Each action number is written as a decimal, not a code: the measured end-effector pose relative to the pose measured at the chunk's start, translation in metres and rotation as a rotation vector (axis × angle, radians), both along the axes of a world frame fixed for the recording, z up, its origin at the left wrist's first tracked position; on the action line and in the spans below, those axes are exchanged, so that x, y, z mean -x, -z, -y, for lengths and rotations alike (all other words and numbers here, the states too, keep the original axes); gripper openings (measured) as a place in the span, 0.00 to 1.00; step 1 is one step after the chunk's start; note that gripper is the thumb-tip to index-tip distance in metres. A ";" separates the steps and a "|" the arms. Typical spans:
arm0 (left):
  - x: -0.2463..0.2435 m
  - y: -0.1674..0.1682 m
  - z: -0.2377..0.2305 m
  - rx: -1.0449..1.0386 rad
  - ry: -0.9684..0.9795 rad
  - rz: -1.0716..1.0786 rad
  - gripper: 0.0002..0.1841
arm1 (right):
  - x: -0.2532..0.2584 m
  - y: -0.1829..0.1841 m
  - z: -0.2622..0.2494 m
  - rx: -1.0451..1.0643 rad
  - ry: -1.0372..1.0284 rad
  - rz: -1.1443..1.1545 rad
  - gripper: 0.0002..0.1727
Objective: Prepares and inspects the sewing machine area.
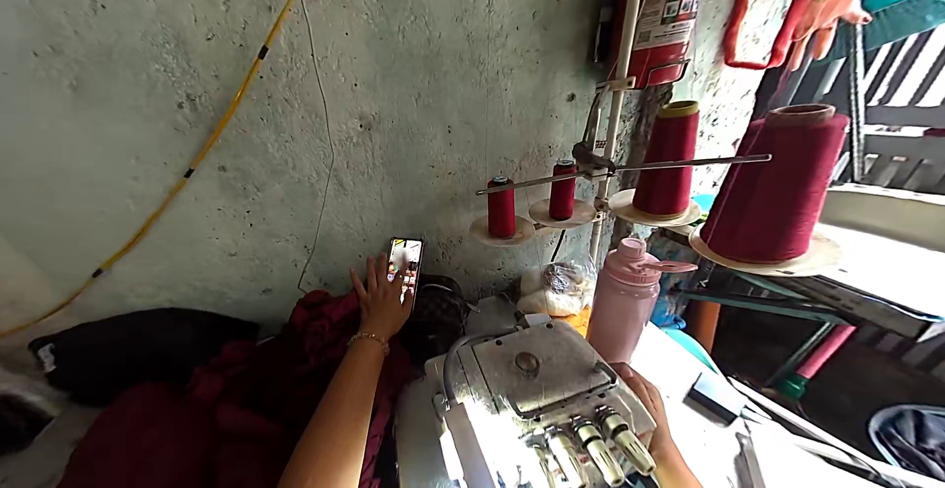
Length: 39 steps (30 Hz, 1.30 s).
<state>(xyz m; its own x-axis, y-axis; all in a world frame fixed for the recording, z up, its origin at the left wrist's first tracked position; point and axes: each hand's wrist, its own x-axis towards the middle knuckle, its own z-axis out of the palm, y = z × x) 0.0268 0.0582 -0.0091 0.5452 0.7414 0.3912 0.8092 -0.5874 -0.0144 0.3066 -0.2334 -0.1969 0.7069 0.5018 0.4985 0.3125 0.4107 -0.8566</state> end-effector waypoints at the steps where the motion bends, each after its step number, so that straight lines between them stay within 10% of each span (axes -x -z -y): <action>1: 0.000 0.000 0.000 0.000 0.000 0.004 0.32 | 0.000 0.000 0.000 -0.005 -0.004 -0.002 0.25; 39: 0.004 0.010 0.002 -0.058 0.117 0.169 0.34 | -0.002 0.003 -0.001 0.032 0.023 0.003 0.25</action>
<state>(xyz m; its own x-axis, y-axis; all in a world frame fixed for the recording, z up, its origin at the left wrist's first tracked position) 0.0225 0.0560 -0.0191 0.5494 0.6506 0.5243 0.7293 -0.6796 0.0789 0.3083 -0.2324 -0.2002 0.7172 0.5010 0.4843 0.3241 0.3753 -0.8684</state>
